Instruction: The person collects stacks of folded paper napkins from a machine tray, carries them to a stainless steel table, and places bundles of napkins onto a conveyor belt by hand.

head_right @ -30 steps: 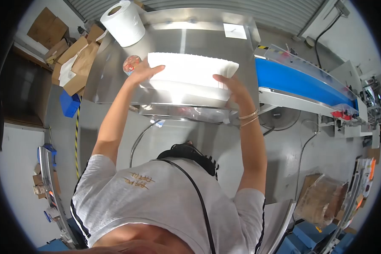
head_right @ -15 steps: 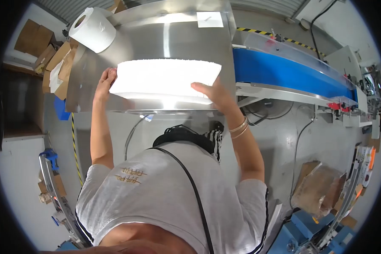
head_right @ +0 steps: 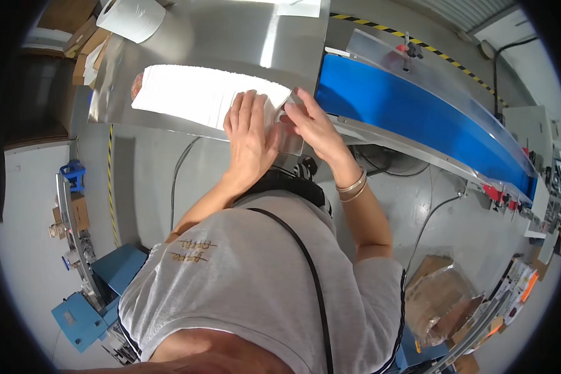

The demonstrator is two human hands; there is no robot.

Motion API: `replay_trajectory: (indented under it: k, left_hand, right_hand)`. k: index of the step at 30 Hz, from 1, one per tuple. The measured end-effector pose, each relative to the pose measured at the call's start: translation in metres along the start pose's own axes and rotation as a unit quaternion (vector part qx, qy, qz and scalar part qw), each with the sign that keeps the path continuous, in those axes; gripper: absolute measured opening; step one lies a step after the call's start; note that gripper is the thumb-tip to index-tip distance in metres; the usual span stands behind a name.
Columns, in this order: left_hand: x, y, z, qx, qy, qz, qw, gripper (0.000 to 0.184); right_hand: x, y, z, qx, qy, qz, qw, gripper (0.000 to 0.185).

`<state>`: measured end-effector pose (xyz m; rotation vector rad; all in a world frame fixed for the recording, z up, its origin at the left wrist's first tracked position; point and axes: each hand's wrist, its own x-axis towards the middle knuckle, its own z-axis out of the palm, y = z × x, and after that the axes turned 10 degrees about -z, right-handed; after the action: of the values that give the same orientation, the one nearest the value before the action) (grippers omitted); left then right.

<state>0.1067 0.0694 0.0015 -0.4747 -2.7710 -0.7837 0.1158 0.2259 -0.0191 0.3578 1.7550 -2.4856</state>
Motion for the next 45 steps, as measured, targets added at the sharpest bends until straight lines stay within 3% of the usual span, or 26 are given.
replay_trajectory:
  k: [5,8,13,14,17,18,21,23,27,30,31,32,34,35,37,39,40,41,43,44,45]
  left_hand:
    - [-0.003,-0.002,0.012,-0.009,0.045,0.028,0.999,0.044]
    - [-0.005,-0.008,0.016,-0.024,0.05,0.031,0.998,0.04]
    - [-0.004,-0.013,0.009,-0.033,0.03,0.055,0.998,0.037]
    - [-0.004,-0.015,0.006,-0.018,0.005,0.061,0.998,0.038]
    - [-0.002,-0.005,-0.003,-0.007,0.009,0.032,0.999,0.039]
    - [-0.002,-0.004,-0.003,0.012,0.041,0.014,0.999,0.04]
    - [-0.002,-0.021,0.007,0.006,0.064,0.012,0.998,0.041]
    - [-0.001,-0.026,0.009,-0.002,0.068,0.023,0.997,0.037]
    - [-0.002,-0.027,0.011,-0.032,0.08,0.028,0.996,0.032]
    - [-0.002,-0.029,0.011,-0.039,0.08,0.026,0.996,0.029]
    - [-0.002,-0.029,0.011,-0.041,0.077,0.024,0.996,0.029]
    - [-0.002,-0.029,0.01,-0.037,0.073,0.029,0.996,0.029]
    - [0.0,-0.03,0.007,-0.029,0.062,0.045,0.997,0.028]
    - [0.001,-0.03,0.004,-0.008,0.056,0.056,0.997,0.029]
    - [0.002,-0.028,-0.004,0.032,0.043,0.077,0.996,0.03]
    - [0.004,-0.023,-0.009,-0.001,0.051,0.037,0.998,0.033]
    - [0.007,-0.022,-0.01,-0.019,0.055,0.016,0.998,0.034]
    - [0.009,-0.025,-0.008,-0.028,0.062,0.015,0.998,0.035]
    - [0.01,-0.037,-0.001,-0.045,0.076,0.011,0.996,0.037]
    - [0.009,-0.042,0.001,-0.036,0.074,0.017,0.996,0.034]
    - [0.009,-0.044,0.004,-0.041,0.075,0.021,0.996,0.033]
  right_hand:
    - [0.016,0.01,-0.033,-0.246,-0.023,-0.121,0.961,0.053]
    - [0.019,0.001,-0.038,-0.276,-0.027,-0.159,0.948,0.048]
    - [0.032,-0.008,-0.048,-0.29,-0.142,-0.206,0.924,0.041]
    - [0.034,-0.009,-0.049,-0.301,-0.173,-0.221,0.911,0.04]
    - [0.039,0.004,-0.057,-0.425,-0.164,-0.39,0.8,0.038]
    - [0.04,0.007,-0.063,-0.388,-0.152,-0.399,0.817,0.032]
    - [0.03,0.002,-0.09,-0.216,0.049,-0.146,0.964,0.035]
    - [0.037,0.005,-0.137,-0.337,0.211,-0.069,0.915,0.042]
    - [0.031,0.012,-0.207,-0.536,0.378,-0.137,0.742,0.047]
    - [0.015,-0.003,-0.173,-0.757,0.428,-0.228,0.437,0.048]
    - [0.017,-0.006,-0.171,-0.67,0.302,-0.282,0.617,0.054]
    - [0.019,-0.01,-0.147,-0.581,0.176,-0.342,0.718,0.057]
    - [0.021,-0.019,-0.084,-0.445,-0.021,-0.251,0.86,0.057]
    - [0.022,-0.016,-0.059,-0.398,-0.077,-0.231,0.884,0.055]
    - [0.037,0.001,-0.042,-0.435,-0.172,-0.311,0.827,0.052]
    - [0.044,0.011,-0.046,-0.465,-0.159,-0.355,0.795,0.047]
    - [0.043,0.01,-0.053,-0.378,-0.136,-0.267,0.876,0.04]
    - [0.039,0.006,-0.061,-0.281,-0.11,-0.174,0.937,0.035]
    - [0.043,0.013,-0.092,-0.204,0.058,-0.136,0.968,0.028]
    - [0.046,0.014,-0.117,-0.273,0.137,-0.132,0.943,0.036]
    - [0.045,0.006,-0.135,-0.418,0.23,-0.129,0.869,0.043]
